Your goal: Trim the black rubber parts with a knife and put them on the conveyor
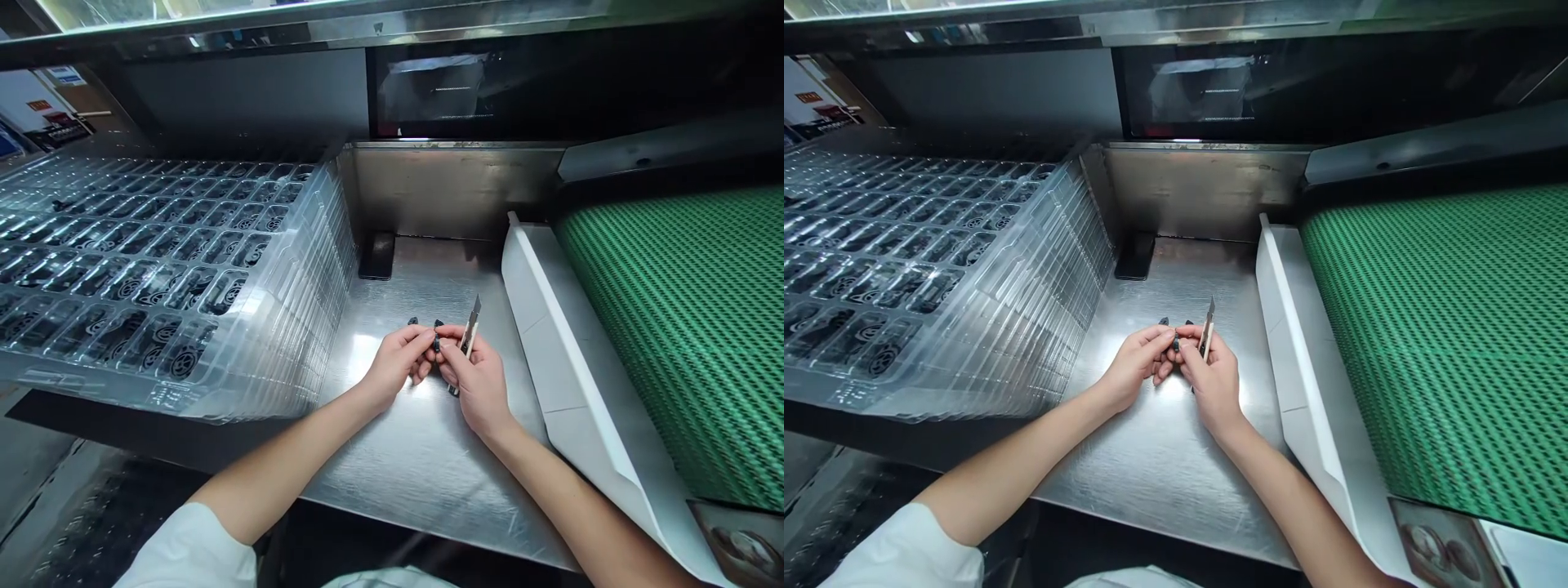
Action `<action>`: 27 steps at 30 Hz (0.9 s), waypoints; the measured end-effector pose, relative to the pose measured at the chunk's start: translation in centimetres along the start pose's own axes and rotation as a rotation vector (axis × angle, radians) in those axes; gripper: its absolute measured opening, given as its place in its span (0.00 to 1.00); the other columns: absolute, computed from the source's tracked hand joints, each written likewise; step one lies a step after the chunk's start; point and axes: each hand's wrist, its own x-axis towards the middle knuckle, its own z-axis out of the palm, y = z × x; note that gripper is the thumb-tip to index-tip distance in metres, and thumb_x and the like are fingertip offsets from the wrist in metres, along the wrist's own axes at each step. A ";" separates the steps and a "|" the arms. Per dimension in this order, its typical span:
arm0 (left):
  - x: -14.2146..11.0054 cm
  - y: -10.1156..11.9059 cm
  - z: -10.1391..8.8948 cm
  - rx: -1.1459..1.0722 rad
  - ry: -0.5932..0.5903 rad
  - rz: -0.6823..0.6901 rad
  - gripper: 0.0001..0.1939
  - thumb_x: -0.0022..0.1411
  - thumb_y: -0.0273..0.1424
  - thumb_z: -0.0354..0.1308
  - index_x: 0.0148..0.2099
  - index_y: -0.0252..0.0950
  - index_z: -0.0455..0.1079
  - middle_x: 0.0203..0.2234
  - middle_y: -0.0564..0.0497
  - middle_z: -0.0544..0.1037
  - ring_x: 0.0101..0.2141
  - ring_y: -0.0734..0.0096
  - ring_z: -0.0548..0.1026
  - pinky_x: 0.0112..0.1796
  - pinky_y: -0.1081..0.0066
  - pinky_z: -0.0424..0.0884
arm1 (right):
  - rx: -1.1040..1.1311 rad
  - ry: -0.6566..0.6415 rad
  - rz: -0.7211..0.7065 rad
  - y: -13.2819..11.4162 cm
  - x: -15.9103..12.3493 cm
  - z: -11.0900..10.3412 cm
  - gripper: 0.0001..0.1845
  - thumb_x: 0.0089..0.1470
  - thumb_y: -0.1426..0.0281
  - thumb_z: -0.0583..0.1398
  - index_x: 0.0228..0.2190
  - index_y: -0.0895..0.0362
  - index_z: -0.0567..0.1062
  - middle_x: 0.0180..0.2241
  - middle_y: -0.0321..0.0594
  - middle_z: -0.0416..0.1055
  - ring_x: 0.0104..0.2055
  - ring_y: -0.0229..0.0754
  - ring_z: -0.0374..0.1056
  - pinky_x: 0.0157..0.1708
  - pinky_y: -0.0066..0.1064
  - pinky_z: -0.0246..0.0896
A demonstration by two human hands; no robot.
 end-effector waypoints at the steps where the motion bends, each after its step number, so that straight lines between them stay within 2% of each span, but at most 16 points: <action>1: 0.0 0.0 0.0 0.004 0.003 0.008 0.26 0.56 0.52 0.69 0.38 0.34 0.71 0.27 0.53 0.72 0.19 0.80 0.65 0.18 0.77 0.58 | -0.007 0.001 -0.003 -0.1 0.0 0.0 0.18 0.53 0.59 0.71 0.41 0.57 0.79 0.25 0.33 0.66 0.20 0.34 0.56 0.18 0.24 0.50; 8: -0.1 -0.2 0.2 -0.013 0.035 0.016 0.28 0.54 0.52 0.71 0.40 0.35 0.69 0.26 0.55 0.71 0.19 0.79 0.66 0.17 0.77 0.59 | -0.019 -0.017 -0.024 -0.2 -0.1 -0.1 0.17 0.55 0.59 0.71 0.42 0.56 0.79 0.26 0.34 0.66 0.22 0.36 0.59 0.20 0.26 0.58; 14: -0.4 -0.1 0.4 -0.009 0.020 0.035 0.27 0.56 0.52 0.70 0.41 0.34 0.68 0.26 0.54 0.73 0.19 0.79 0.67 0.17 0.79 0.61 | -0.041 -0.027 -0.051 -0.4 -0.1 -0.1 0.17 0.54 0.60 0.71 0.41 0.56 0.79 0.26 0.33 0.67 0.19 0.33 0.53 0.17 0.25 0.54; 16: -0.5 0.0 0.4 0.000 0.011 0.044 0.25 0.59 0.51 0.68 0.41 0.34 0.68 0.26 0.54 0.73 0.20 0.79 0.68 0.17 0.79 0.62 | -0.073 -0.034 -0.058 -0.6 -0.1 -0.1 0.17 0.55 0.59 0.71 0.42 0.56 0.79 0.26 0.34 0.69 0.19 0.33 0.56 0.17 0.25 0.56; 21: -0.6 0.3 0.5 -0.039 -0.028 0.044 0.22 0.62 0.48 0.66 0.42 0.34 0.68 0.27 0.53 0.73 0.21 0.77 0.70 0.19 0.77 0.64 | -0.144 -0.024 -0.100 -1.2 -0.3 -0.1 0.18 0.56 0.58 0.72 0.43 0.55 0.79 0.30 0.38 0.74 0.26 0.41 0.70 0.24 0.28 0.70; 27: -0.8 0.3 0.5 -0.088 -0.058 0.045 0.21 0.61 0.44 0.68 0.45 0.32 0.70 0.29 0.51 0.74 0.22 0.75 0.71 0.21 0.76 0.65 | -0.141 -0.046 -0.113 -1.5 -0.4 -0.1 0.18 0.59 0.58 0.70 0.44 0.54 0.77 0.30 0.36 0.74 0.24 0.41 0.71 0.24 0.31 0.73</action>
